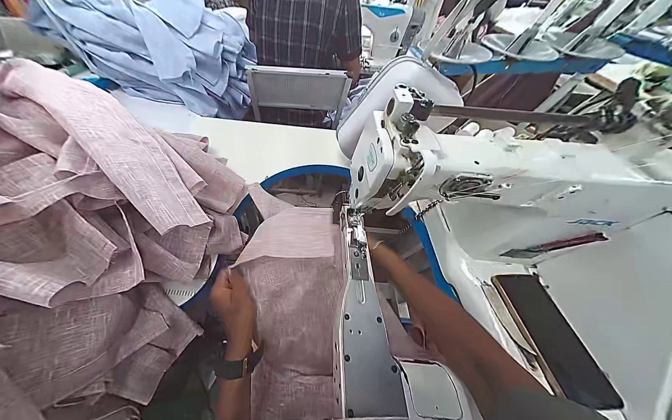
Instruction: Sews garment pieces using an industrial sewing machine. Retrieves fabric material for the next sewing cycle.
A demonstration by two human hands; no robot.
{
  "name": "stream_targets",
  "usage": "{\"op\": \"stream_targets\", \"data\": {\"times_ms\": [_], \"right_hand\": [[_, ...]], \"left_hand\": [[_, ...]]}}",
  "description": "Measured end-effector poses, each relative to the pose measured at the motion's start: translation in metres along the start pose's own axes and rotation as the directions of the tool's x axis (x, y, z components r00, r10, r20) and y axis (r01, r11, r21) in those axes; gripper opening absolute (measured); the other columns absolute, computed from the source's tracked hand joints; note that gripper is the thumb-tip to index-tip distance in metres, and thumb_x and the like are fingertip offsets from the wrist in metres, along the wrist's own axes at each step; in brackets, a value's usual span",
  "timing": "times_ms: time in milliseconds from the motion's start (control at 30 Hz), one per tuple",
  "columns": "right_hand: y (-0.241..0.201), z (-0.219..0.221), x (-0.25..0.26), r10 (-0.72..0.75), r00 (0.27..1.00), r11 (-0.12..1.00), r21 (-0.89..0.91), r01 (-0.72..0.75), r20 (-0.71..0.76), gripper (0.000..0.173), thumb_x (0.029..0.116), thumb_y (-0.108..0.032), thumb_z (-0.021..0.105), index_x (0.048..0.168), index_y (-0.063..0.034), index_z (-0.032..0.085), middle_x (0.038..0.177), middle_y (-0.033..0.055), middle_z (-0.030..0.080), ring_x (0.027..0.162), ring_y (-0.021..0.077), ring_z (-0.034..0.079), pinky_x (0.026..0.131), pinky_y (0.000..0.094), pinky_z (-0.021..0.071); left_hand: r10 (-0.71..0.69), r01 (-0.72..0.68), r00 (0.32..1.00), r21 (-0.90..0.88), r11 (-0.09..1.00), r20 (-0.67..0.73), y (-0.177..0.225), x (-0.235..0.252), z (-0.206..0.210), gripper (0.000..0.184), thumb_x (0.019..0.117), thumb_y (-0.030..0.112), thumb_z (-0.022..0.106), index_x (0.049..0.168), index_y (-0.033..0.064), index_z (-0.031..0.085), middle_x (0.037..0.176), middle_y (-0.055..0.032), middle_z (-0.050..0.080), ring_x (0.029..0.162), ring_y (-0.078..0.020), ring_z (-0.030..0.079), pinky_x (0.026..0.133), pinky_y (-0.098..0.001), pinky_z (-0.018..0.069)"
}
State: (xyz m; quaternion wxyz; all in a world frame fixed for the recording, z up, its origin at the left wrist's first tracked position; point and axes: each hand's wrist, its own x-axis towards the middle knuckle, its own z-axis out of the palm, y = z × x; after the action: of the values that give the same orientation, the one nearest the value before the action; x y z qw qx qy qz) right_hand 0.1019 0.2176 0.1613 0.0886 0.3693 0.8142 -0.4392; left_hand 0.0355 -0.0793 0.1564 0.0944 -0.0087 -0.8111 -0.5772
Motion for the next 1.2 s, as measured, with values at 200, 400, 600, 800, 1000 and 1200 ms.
{"op": "stream_targets", "data": {"times_ms": [200, 400, 600, 800, 1000, 1200], "right_hand": [[0.056, -0.053, -0.083, 0.277, 0.904, 0.639, -0.765, 0.079, 0.325, 0.040, 0.1001, -0.028, 0.063, 0.117, 0.0080, 0.067, 0.121, 0.0334, 0.065, 0.121, 0.0509, 0.059, 0.099, 0.0699, 0.0438], [0.000, -0.006, -0.157, -0.691, 0.710, 0.720, -0.222, 0.658, -0.138, 0.042, 0.0860, -0.006, 0.062, 0.127, 0.0056, 0.063, 0.081, 0.0123, 0.068, 0.064, 0.0236, 0.066, 0.058, 0.0418, 0.0565], [0.031, 0.012, -0.165, -0.947, 0.304, 0.317, -0.475, 0.821, -0.106, 0.017, 0.0909, -0.004, 0.054, 0.088, -0.0082, 0.070, 0.069, 0.0065, 0.064, 0.052, 0.0170, 0.060, 0.045, 0.0283, 0.0488], [0.022, -0.041, -0.157, -0.378, 0.898, 0.874, -0.407, 0.267, -0.225, 0.052, 0.0955, -0.031, 0.069, 0.133, 0.0045, 0.061, 0.087, 0.0215, 0.073, 0.078, 0.0392, 0.072, 0.071, 0.0584, 0.0574], [-0.016, -0.057, -0.120, -0.363, 0.914, 0.900, -0.320, 0.295, -0.179, 0.026, 0.0995, -0.014, 0.057, 0.108, 0.0075, 0.070, 0.100, 0.0249, 0.071, 0.097, 0.0371, 0.069, 0.087, 0.0544, 0.0521], [0.003, -0.018, -0.123, -0.611, 0.697, 0.777, -0.454, 0.436, -0.375, 0.023, 0.0936, -0.018, 0.063, 0.097, -0.0009, 0.077, 0.076, 0.0153, 0.073, 0.070, 0.0322, 0.072, 0.063, 0.0508, 0.0545]], "left_hand": [[-0.536, 0.128, 0.456, 0.544, 0.829, 0.710, -0.057, -0.066, -0.008, 0.031, 0.1008, 0.021, 0.061, 0.096, -0.0084, 0.069, 0.091, -0.0241, 0.067, 0.090, -0.0369, 0.064, 0.086, -0.0577, 0.0493], [0.080, 0.593, 0.345, -0.284, 0.753, 0.935, 0.072, -0.044, 0.017, 0.035, 0.1071, 0.013, 0.037, 0.129, 0.0011, 0.062, 0.084, 0.0036, 0.072, 0.066, -0.0016, 0.065, 0.064, -0.0200, 0.0567], [0.283, -0.148, 0.685, -0.251, 0.957, 0.671, 0.080, -0.039, 0.074, 0.028, 0.0992, 0.011, 0.056, 0.120, -0.0033, 0.068, 0.096, -0.0051, 0.073, 0.081, -0.0110, 0.069, 0.075, -0.0309, 0.0587], [0.137, -0.307, 0.723, 0.138, 0.942, 0.678, 0.091, -0.058, 0.099, 0.067, 0.0956, 0.044, 0.068, 0.151, 0.0103, 0.051, 0.117, -0.0203, 0.063, 0.089, -0.0317, 0.066, 0.080, -0.0498, 0.0542], [0.289, -0.317, 0.732, -0.067, 0.946, 0.617, 0.085, -0.071, 0.090, 0.081, 0.0753, 0.047, 0.085, 0.134, -0.0031, 0.061, 0.134, -0.0269, 0.058, 0.118, -0.0415, 0.059, 0.097, -0.0519, 0.0513], [0.329, -0.371, 0.666, -0.084, 0.925, 0.670, 0.077, -0.048, 0.086, 0.039, 0.0975, 0.026, 0.065, 0.127, 0.0014, 0.066, 0.107, -0.0193, 0.068, 0.081, -0.0279, 0.068, 0.073, -0.0444, 0.0561]]}}
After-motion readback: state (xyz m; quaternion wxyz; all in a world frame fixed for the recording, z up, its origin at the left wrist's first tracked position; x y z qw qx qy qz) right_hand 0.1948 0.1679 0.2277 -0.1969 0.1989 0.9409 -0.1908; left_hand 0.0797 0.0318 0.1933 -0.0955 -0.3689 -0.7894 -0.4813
